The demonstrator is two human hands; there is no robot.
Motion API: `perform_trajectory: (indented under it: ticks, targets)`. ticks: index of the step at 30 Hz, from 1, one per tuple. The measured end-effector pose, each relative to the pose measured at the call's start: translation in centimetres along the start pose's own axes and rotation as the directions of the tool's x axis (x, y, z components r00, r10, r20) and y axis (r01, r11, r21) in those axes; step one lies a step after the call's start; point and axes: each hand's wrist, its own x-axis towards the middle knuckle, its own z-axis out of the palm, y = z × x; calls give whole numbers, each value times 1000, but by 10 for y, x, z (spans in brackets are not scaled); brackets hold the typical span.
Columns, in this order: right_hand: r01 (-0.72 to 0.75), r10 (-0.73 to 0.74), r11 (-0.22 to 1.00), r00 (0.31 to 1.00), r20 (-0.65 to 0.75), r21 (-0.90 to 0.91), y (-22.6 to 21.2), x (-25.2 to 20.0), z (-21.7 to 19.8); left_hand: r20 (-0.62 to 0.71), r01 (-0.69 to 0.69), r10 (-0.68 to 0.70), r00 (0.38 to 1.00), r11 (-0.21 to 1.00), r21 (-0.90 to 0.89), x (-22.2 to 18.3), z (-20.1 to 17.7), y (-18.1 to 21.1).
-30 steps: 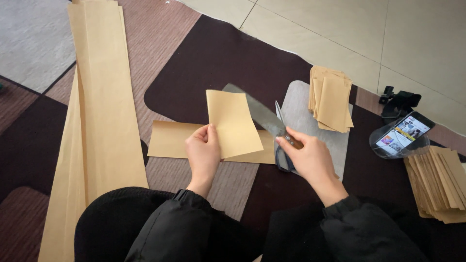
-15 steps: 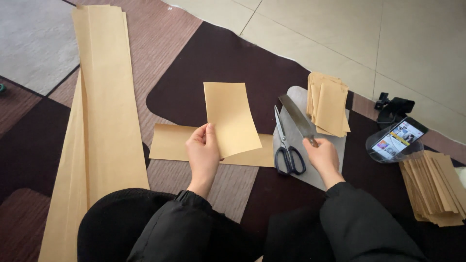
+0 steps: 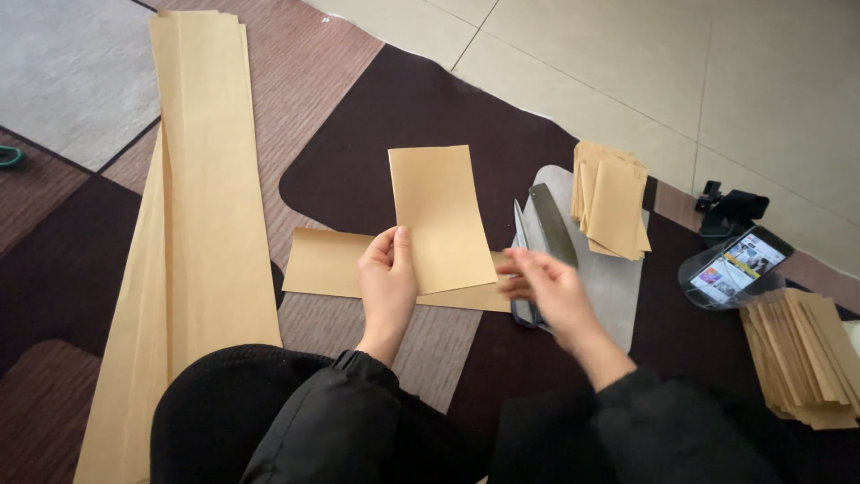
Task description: Manually folding and creasing brown paper strips into sleeves using a knife and scissors.
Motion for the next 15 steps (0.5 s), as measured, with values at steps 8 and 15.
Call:
perform_trajectory:
  ticks: [8,15]
  targets:
    - [18,-10,992,998,-62,128,18,6,1,101,43,-50,994,997,66,-2,9,-8]
    - [188,-185,982,911,-370,-27,-2,76,-104,182,121,-152,972,978,171,-8,7,4]
